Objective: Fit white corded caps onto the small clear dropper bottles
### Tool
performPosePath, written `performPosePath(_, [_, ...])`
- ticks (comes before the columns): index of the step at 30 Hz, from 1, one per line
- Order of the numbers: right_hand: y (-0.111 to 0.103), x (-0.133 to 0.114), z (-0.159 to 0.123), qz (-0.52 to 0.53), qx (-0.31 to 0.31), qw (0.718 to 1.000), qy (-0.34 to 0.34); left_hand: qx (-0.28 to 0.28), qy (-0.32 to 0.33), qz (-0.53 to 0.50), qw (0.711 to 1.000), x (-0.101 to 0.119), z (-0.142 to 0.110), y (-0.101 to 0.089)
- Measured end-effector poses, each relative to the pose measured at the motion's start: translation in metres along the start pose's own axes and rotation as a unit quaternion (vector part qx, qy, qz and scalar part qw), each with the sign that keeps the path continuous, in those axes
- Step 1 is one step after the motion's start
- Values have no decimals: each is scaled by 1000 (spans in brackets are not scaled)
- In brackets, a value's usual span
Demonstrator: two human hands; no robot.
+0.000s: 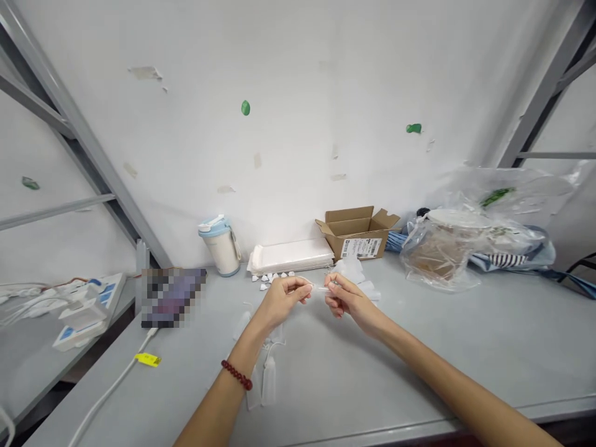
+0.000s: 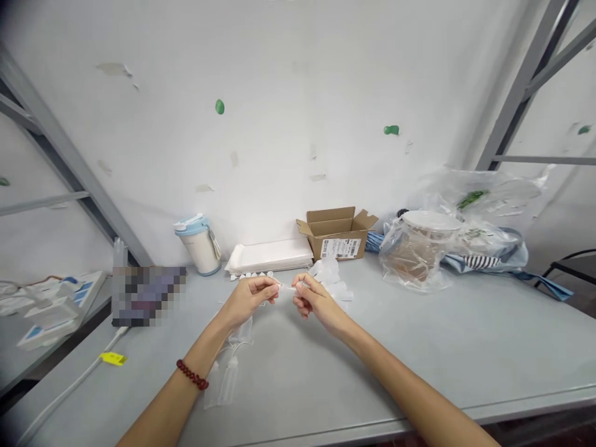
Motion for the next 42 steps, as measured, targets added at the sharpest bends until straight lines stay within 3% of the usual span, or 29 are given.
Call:
performPosePath(8, [-13,-7,4,-48,43,997,-32,17,14,14,1000,3,-1,1])
performPosePath(15, [-7,-13,3,-79,38,995,-51,-17,-71,-11,997,-15,-3,11])
performPosePath(21, [-14,-9,4,-100,61,992,-54,13,22,72,997,6,-3,7])
performPosePath(24, [-16,-11,4,-87,69,993,-52,31,37,58,997,10,-2,4])
performPosePath(33, [-13,-13,2,-79,54,994,-47,-49,-76,5,996,-14,-5,20])
performPosePath(39, [-16,-7,4,-72,50,996,-23,-18,27,80,996,4,-3,13])
performPosePath(42, [-20,-6,5,-63,60,996,-23,-7,32,62,998,5,-3,10])
Point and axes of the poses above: each hand's wrist, its own z-axis towards the middle knuckle, its own y-axis out of the palm, x = y × z, the point moved 10 cm from there along z, towards the middle knuckle, and after that the axes turned 13 degrees about z, right-handed, at the moved point
